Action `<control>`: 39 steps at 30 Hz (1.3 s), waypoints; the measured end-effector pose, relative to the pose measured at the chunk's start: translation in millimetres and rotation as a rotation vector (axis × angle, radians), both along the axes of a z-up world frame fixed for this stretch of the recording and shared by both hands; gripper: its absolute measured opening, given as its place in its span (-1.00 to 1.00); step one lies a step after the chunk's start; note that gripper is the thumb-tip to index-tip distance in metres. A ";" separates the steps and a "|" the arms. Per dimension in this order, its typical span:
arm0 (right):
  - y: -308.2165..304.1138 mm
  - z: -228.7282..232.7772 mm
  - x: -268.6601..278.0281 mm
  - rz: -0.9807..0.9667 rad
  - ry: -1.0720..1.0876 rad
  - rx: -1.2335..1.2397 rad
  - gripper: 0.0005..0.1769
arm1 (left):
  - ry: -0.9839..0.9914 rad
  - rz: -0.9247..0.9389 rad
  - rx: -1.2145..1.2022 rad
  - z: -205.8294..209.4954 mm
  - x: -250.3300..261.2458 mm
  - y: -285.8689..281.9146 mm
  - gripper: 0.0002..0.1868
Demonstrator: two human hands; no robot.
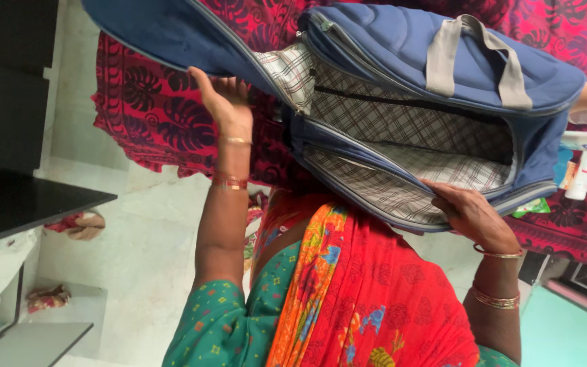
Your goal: The person repeatedly takes folded clothes out of a blue duffel bag, unfolds them, and places them into a wardrobe. The person then zips the bag closed.
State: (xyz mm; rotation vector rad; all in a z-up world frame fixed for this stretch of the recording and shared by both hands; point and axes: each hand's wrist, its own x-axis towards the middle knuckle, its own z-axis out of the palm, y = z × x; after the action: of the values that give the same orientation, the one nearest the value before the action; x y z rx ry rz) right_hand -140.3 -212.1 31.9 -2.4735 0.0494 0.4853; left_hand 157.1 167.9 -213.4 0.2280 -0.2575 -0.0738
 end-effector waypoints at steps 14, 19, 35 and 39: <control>15.1 -20.5 -38.5 -0.015 -0.082 -0.046 -0.43 | 0.154 -0.197 0.298 85.5 45.4 -29.7 -0.71; 20.2 -21.5 -47.8 0.051 -0.091 -0.120 -0.30 | -0.724 -0.326 1.580 159.4 25.4 -96.7 -0.69; 9.8 -29.8 -55.1 0.108 -0.115 -0.234 -0.40 | -1.171 -0.353 2.136 173.4 -74.8 -242.6 -0.49; 2.8 -27.8 -51.1 0.116 -0.180 -0.171 -0.43 | -1.167 -0.116 1.646 209.4 -82.6 -223.0 -0.51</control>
State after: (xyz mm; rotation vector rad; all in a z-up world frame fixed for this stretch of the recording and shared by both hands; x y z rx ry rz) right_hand -191.4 -209.3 4.2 -2.6890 -0.1308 0.3158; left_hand 74.6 -55.0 -4.1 1.9180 -1.3528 -0.2564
